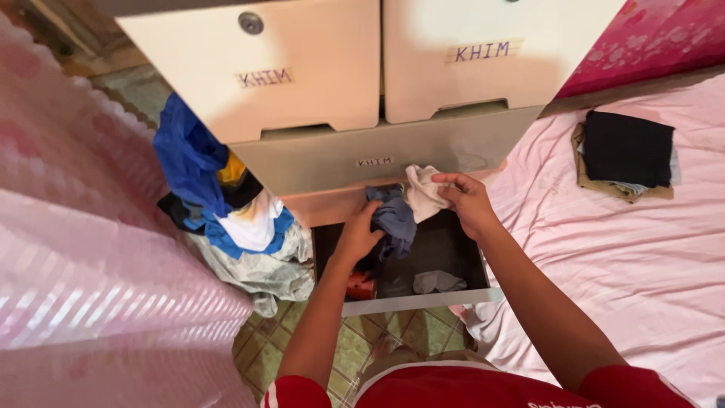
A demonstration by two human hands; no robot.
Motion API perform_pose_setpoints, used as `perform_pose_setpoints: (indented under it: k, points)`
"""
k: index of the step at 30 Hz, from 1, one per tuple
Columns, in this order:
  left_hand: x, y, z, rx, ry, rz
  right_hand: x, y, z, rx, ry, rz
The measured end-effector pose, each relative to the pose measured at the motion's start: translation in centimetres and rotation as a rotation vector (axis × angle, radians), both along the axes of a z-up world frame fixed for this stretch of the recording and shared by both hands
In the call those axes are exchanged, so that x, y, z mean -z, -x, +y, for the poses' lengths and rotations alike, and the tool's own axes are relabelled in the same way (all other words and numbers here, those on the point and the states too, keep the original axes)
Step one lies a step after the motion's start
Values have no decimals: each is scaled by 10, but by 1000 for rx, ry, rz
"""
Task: The person retrieves several items including jeans, socks, shirts, and a container of noodles from a plastic dresser and places them on a bed.
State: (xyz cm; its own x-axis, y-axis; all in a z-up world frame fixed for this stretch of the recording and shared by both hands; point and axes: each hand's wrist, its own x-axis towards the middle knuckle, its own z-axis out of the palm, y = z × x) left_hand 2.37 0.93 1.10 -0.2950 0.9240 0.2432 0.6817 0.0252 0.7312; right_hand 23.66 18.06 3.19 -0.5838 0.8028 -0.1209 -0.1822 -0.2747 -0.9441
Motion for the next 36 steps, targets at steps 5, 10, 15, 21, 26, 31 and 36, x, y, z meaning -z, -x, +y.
perform_pose_setpoints:
  k: [5,10,15,21,26,31,36]
  points:
    - [4,-7,29,155,26,-22,-6,-14,2,82,23,-40]
    - [4,-13,51,261,-1,-68,-7,-25,0,166,-13,7]
    - [-22,-8,67,342,-228,-15,-31,-27,-14,277,-23,9]
    - [-59,-1,64,462,3,-197,-67,-20,-41,229,-104,202]
    - [-84,-2,57,473,-93,-337,-100,-16,-59,41,-216,289]
    - [-112,3,45,465,-146,-358,-116,-11,-57,14,-236,251]
    - [-112,5,43,365,-111,-422,-105,-6,-38,-27,-219,234]
